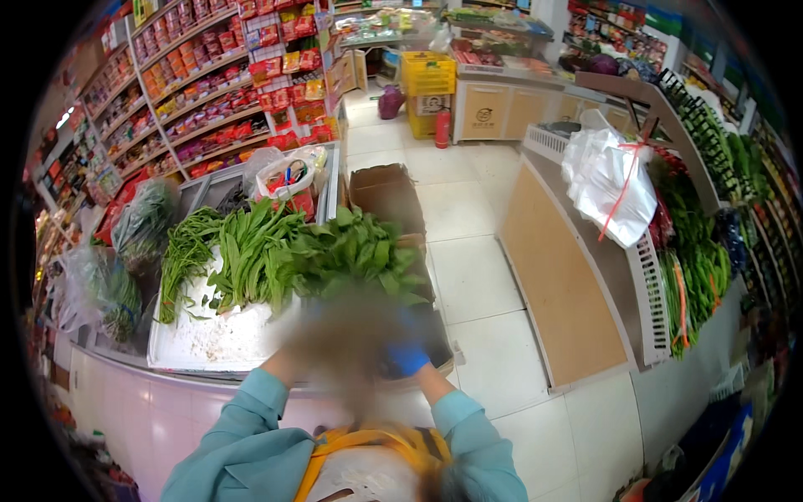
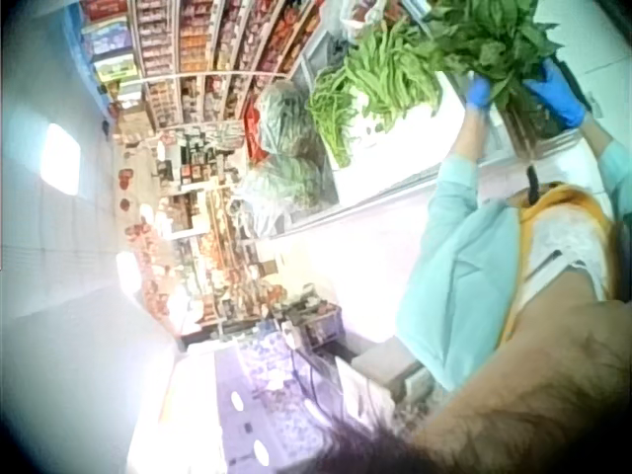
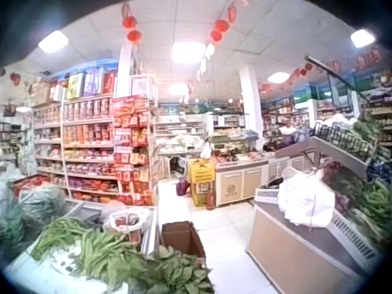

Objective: The person walks to a refrigerated display and sorts leafy green vegetables by hand. They pick up bunches, remove damaged leaves, and place the cleaned greens into a cardboard box while discarding trimmings.

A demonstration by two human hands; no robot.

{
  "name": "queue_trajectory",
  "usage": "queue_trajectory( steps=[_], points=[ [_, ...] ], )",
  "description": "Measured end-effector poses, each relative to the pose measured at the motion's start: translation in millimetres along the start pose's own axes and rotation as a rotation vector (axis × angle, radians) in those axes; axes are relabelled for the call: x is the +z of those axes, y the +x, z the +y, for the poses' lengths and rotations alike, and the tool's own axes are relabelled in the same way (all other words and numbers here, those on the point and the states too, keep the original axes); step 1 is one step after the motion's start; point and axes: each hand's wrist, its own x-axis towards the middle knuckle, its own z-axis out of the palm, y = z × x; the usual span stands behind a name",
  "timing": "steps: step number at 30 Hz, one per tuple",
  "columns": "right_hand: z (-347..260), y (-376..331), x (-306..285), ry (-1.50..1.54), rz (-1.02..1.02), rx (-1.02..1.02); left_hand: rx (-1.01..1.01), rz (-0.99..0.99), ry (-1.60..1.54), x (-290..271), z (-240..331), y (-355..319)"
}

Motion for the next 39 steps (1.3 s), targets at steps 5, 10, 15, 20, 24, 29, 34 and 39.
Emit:
queue_trajectory(
  steps=[5,10,15,20,24,29,34,39],
  points=[
    [1.1,-8.3,-53.4,-0.024,-0.108,0.128,0.016,0.188,-0.079,-20.8,-99.1,8.9],
    [46.6,-5.3,-82.0,-0.242,-0.247,-0.044,0.178,0.356,-0.311,29.3,-126.2,17.2],
    [49.0,42.3,-97.9,-0.181,-0.490,0.070,0.087,0.420,0.141,46.2,-85.9,19.3],
    [41.8,105.2,-90.7,-0.270,-0.440,-0.157,0.037,0.379,0.113,52.8,-54.9,38.6],
    [39.0,130.9,-86.9,-0.196,-0.600,-0.041,0.092,0.659,-0.198,62.5,-50.0,78.0],
    [65.2,156.0,-118.8,-0.162,-0.330,-0.061,0.078,0.717,-0.489,41.8,-62.7,103.9],
    [97.9,177.5,-147.9,-0.249,-0.487,-0.062,0.083,0.811,-0.592,48.6,-67.4,122.6],
    [91.7,217.0,-133.7,-0.209,-0.663,-0.071,0.079,0.918,-0.625,50.5,-92.3,128.5]
  ],
)
